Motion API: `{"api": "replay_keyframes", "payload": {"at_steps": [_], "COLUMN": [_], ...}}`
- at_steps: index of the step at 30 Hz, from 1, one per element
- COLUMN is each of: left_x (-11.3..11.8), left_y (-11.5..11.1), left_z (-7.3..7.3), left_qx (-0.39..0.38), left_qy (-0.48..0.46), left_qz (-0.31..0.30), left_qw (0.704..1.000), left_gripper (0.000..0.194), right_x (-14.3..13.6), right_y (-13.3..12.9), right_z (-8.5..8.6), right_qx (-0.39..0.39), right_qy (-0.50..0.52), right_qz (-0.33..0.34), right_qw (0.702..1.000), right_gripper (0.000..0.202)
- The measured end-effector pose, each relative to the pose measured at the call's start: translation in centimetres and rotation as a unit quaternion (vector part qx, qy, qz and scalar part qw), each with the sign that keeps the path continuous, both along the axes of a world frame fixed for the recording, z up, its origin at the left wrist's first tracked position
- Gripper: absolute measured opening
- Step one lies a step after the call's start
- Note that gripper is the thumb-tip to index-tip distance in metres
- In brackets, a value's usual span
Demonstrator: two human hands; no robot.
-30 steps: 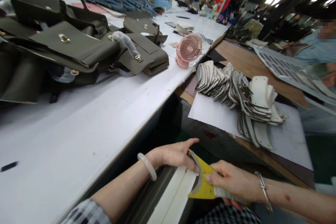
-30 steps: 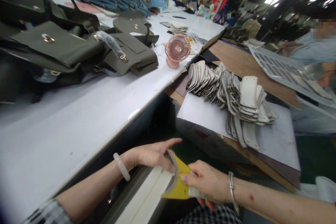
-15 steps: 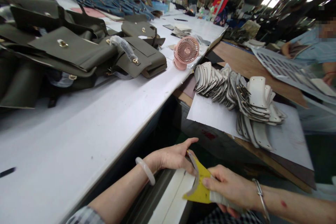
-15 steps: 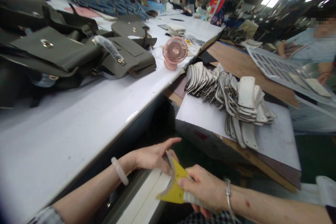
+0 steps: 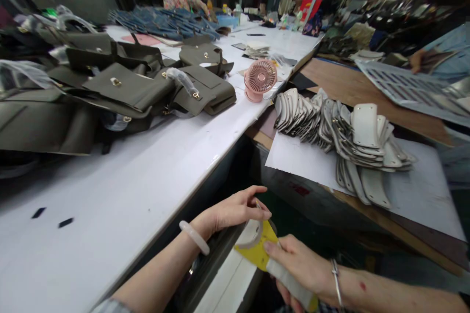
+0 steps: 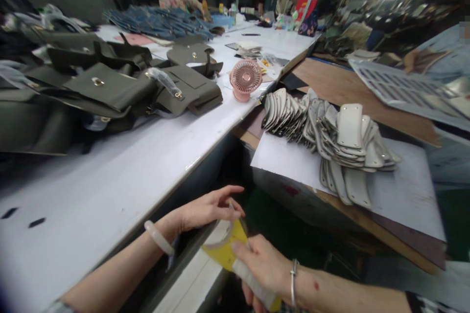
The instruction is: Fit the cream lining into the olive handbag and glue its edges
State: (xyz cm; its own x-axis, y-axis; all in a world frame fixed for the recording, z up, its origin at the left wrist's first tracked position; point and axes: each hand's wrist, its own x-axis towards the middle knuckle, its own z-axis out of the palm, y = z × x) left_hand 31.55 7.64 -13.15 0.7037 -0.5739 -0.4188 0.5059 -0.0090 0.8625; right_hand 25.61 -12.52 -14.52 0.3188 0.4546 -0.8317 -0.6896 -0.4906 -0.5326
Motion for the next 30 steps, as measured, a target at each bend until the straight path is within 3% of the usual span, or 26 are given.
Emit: {"api": "replay_keyframes", "payload": {"at_steps": [7, 11, 14, 17, 21, 24, 30], "left_x": [-2.1, -4.1, -5.9, -7.1, -7.4, -7.2, -6.9], "left_y": [-1.1, 0.1, 1.0, 1.2, 1.0, 0.8, 0.6], "left_z": [0.5, 0.8, 0.6, 0.1, -0.2, -0.1, 0.4], "left_qx": [0.086, 0.088, 0.103, 0.113, 0.113, 0.105, 0.105], "left_qy": [-0.056, -0.067, -0.064, -0.075, -0.086, -0.083, -0.082], "left_qz": [0.070, 0.122, 0.139, 0.139, 0.139, 0.133, 0.130], "left_qw": [0.992, 0.986, 0.983, 0.981, 0.980, 0.982, 0.982], "left_gripper": [0.077, 0.063, 0.058, 0.061, 0.060, 0.057, 0.058], "right_x": [-2.6, -4.6, -3.9, -1.8, 0.4, 0.8, 0.8], "right_y": [0.7, -2.1, -3.6, -2.6, 0.2, 0.8, 0.2], "right_z": [-0.2, 0.5, 1.1, 0.7, -1.7, -3.2, -3.6], "right_qx": [0.047, 0.047, 0.040, 0.038, 0.032, 0.015, 0.068], "right_qy": [0.007, -0.152, -0.246, -0.281, -0.277, -0.280, -0.382], "right_qz": [-0.030, -0.019, -0.131, -0.224, -0.212, -0.201, -0.186], "right_qw": [0.998, 0.987, 0.960, 0.932, 0.937, 0.939, 0.903], "right_gripper": [0.063, 0.075, 0.068, 0.057, 0.054, 0.054, 0.065]}}
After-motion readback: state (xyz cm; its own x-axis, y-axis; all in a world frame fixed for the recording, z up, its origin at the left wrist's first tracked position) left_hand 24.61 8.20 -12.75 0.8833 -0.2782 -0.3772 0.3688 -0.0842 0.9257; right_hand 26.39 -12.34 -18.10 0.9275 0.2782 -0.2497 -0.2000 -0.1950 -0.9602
